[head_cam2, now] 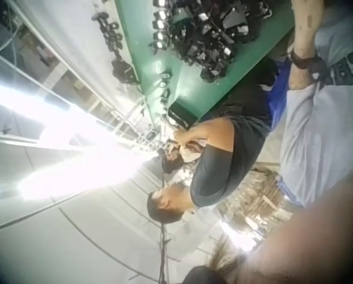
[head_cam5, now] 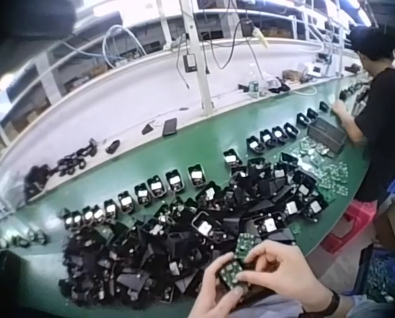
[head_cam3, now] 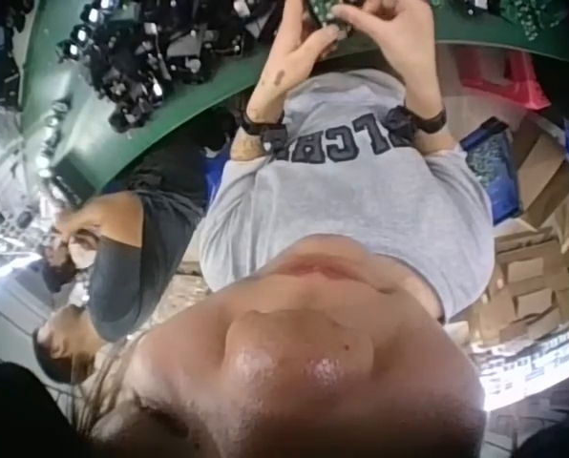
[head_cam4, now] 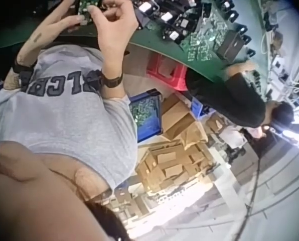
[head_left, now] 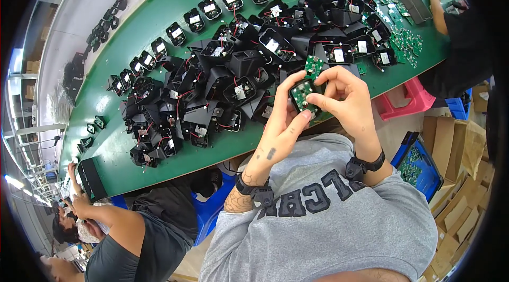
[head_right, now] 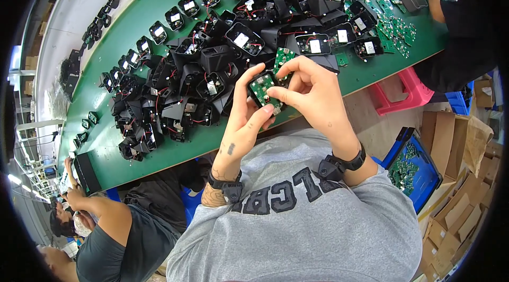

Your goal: The person picks up a black plastic housing and a green circuit board, fits the board into the housing by hand, and places the assembled unit onto the green work surface.

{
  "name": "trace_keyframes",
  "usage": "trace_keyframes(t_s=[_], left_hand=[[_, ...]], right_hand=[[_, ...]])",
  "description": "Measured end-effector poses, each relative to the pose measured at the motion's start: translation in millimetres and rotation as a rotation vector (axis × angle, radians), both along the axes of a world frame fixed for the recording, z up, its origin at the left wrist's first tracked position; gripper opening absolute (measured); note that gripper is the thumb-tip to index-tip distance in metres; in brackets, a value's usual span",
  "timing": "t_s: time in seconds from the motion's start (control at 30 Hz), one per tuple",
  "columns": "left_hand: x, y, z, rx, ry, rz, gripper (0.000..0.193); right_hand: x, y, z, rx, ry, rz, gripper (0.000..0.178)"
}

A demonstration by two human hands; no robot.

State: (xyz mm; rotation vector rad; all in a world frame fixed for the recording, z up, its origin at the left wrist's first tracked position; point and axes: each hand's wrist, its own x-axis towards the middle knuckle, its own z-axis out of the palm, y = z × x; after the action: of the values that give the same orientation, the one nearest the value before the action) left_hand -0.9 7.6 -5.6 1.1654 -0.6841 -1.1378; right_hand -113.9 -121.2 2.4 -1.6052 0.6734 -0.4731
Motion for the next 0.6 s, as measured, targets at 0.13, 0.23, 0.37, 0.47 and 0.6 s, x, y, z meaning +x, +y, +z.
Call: trace_keyframes(t_s=[0.13,0.23,0.37,0.47,0.6], left_hand=[[-2,2,-8,0.001,-0.021,0.005,0.062],[-4,0,-8,-0.012,-0.003,0.021,0.061],[-8,-2,-6,0.003,-0.104,0.051,0.056],[-8,-1,-11,-0.007,-0.193,0.039,0.052],[-8,-4,-15,-0.018,-0.243,0.059,0.047]], right_hand=[[5,1,-2,-0.073,-0.044,0.045,0.033],[4,4,-12,0.047,-0.194,0.100,0.038],[1,4,-19,0.353,-0.241,0.169,0.038],[2,3,-21,0.350,-0.258,0.159,0.036],[6,4,-26,0.257,-0.311,0.153,0.032]])
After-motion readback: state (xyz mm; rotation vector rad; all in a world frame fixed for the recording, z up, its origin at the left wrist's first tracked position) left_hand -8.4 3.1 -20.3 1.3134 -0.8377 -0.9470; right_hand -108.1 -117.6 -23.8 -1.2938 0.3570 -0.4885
